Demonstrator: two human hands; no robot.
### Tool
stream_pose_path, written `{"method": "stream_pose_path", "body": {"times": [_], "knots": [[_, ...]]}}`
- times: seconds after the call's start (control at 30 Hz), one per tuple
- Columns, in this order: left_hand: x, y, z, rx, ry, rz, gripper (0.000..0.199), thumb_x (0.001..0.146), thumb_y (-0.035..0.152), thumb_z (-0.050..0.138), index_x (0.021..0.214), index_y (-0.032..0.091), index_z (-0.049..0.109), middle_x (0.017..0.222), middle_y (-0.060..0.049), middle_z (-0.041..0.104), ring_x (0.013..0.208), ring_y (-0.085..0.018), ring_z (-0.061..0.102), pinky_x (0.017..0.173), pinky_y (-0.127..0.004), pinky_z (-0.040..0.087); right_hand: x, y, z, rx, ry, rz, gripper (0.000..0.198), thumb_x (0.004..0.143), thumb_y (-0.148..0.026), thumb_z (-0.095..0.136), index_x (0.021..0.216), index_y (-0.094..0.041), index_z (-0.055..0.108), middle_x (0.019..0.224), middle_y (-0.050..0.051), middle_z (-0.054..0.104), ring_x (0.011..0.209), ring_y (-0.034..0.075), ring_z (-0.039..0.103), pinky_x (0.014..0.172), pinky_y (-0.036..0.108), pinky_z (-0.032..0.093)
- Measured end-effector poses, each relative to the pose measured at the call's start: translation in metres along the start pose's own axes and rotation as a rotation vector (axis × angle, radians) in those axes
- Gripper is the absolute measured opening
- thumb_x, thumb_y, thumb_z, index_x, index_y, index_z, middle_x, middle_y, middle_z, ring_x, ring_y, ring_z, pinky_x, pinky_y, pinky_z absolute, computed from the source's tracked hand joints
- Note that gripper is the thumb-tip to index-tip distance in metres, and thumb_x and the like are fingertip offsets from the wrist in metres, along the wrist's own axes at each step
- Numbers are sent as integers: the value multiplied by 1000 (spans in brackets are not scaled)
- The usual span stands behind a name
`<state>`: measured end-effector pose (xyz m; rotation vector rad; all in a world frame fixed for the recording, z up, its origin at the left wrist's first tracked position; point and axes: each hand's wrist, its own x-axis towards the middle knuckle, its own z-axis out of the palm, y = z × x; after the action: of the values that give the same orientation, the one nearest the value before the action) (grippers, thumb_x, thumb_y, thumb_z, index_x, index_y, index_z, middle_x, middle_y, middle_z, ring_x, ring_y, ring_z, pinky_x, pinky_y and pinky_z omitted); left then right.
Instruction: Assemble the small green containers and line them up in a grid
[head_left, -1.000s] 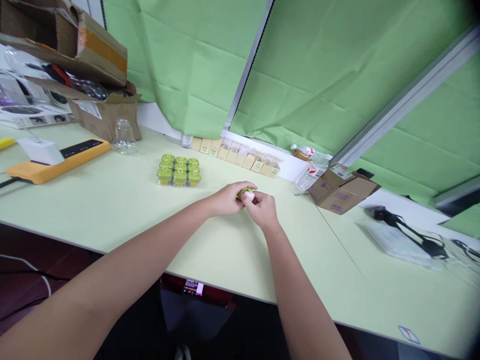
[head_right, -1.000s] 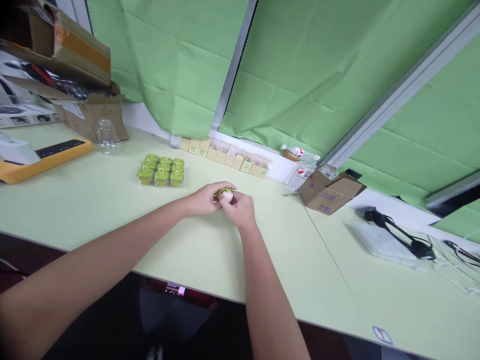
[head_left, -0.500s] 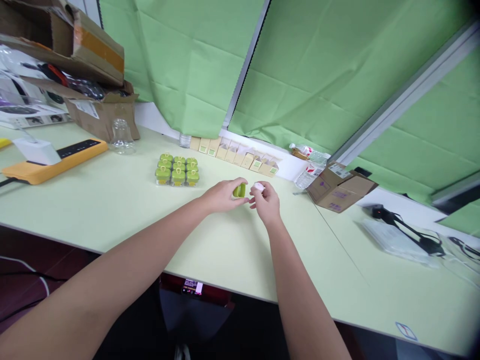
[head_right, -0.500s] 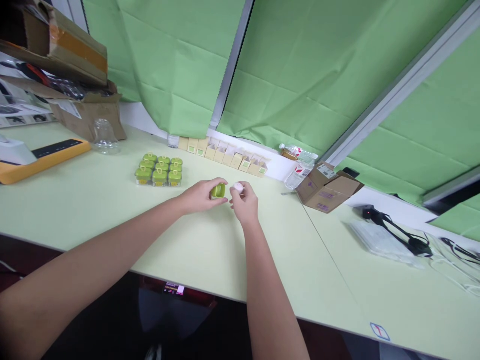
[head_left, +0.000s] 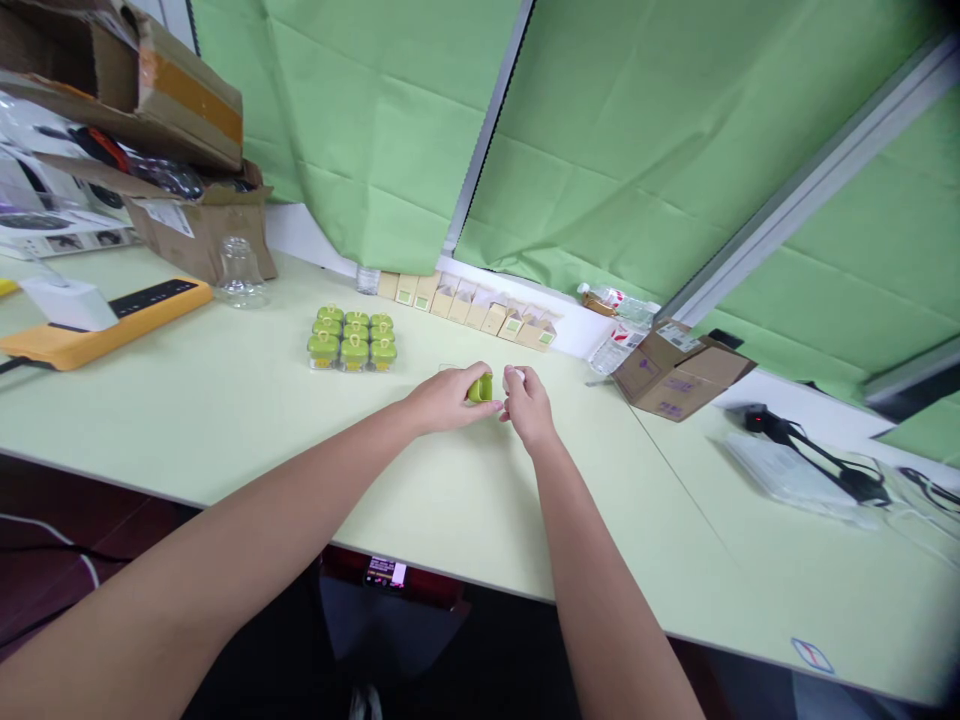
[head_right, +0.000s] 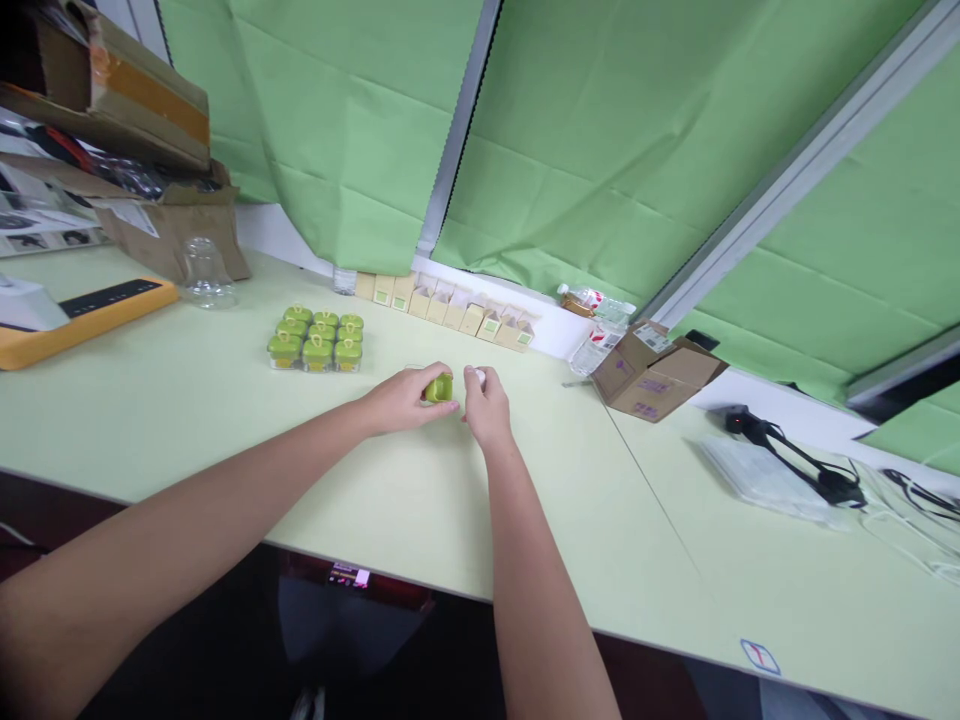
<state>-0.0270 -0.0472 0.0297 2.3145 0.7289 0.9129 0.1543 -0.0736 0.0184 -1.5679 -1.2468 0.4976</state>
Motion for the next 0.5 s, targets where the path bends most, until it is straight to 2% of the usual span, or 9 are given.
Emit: {"method": "stream_pose_path", "body": {"times": [0.13,0.3,0.4,0.5], "knots": [[1,-4,2,26,50,-8,35,83,52,58,102,23,52,70,3,54,61,-15,51,55,-25,34,-3,-1,-2,-244,-19,-75,34,81,-52,54,99,-23,60,82,1,60,67,16,55,60,29,47],[5,-12,7,47,100,-34,44,80,50,63,111,22,50,81,-2,62,71,-19,58,59,-27,39,-4,-3,-3,-389,62,-99,47,75,-47,61,114,-21,54,93,5,64,70,18,58,69,33,45],[9,-18,11,42,135,-23,46,78,34,65,119,22,48,90,-4,64,77,-20,60,63,-28,42,-4,0,-3,-459,51,-134,43,75,-44,61,111,-21,54,92,5,64,71,18,58,69,32,44],[13,-23,13,60,169,-20,42,79,16,57,120,21,49,91,-5,64,78,-20,60,65,-28,42,-5,5,-3,-577,-59,-160,36,76,-39,62,107,-22,59,94,6,64,76,19,58,71,31,43]]}}
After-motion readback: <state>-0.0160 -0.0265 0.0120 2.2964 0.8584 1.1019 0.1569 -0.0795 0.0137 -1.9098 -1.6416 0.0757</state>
